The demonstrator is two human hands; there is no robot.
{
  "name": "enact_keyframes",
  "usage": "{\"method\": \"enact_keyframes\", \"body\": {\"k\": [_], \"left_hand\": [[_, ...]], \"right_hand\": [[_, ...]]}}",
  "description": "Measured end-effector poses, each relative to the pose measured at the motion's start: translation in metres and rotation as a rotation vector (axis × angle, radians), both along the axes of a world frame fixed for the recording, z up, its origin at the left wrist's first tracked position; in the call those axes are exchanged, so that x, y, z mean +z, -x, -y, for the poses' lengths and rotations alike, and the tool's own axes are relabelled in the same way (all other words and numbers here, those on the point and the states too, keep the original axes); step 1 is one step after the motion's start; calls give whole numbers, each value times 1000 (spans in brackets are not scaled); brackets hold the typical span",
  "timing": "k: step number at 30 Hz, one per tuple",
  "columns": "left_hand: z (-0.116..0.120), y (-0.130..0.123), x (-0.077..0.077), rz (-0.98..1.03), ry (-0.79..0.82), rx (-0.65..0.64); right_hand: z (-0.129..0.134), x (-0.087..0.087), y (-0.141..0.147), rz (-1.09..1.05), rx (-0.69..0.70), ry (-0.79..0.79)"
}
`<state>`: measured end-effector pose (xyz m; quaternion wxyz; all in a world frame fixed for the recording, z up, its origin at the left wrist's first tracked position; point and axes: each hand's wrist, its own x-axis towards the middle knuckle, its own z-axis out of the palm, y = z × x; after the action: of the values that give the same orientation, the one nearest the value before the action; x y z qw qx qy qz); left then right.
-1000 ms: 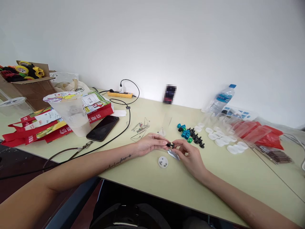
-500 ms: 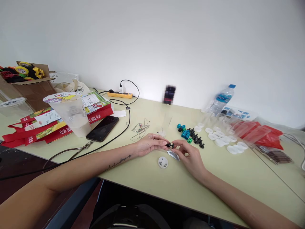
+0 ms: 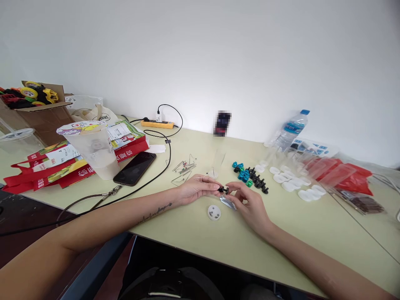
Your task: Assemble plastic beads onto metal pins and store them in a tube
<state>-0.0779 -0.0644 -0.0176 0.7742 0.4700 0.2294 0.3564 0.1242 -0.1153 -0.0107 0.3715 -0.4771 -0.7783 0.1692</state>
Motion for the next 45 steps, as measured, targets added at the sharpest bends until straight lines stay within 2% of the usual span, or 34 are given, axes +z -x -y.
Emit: {"method": "enact_keyframes", "body": {"k": [24,41,45], "left_hand": [[1,-1,2,-14,10,8],[1,0,3,-14,-2,-46],[1,0,3,-9,21,-11]], "right_hand": [[0,1,1,19,-12,-17],[0,2,1,46,-21,-20],[0,4,2,23,-21,2]]}}
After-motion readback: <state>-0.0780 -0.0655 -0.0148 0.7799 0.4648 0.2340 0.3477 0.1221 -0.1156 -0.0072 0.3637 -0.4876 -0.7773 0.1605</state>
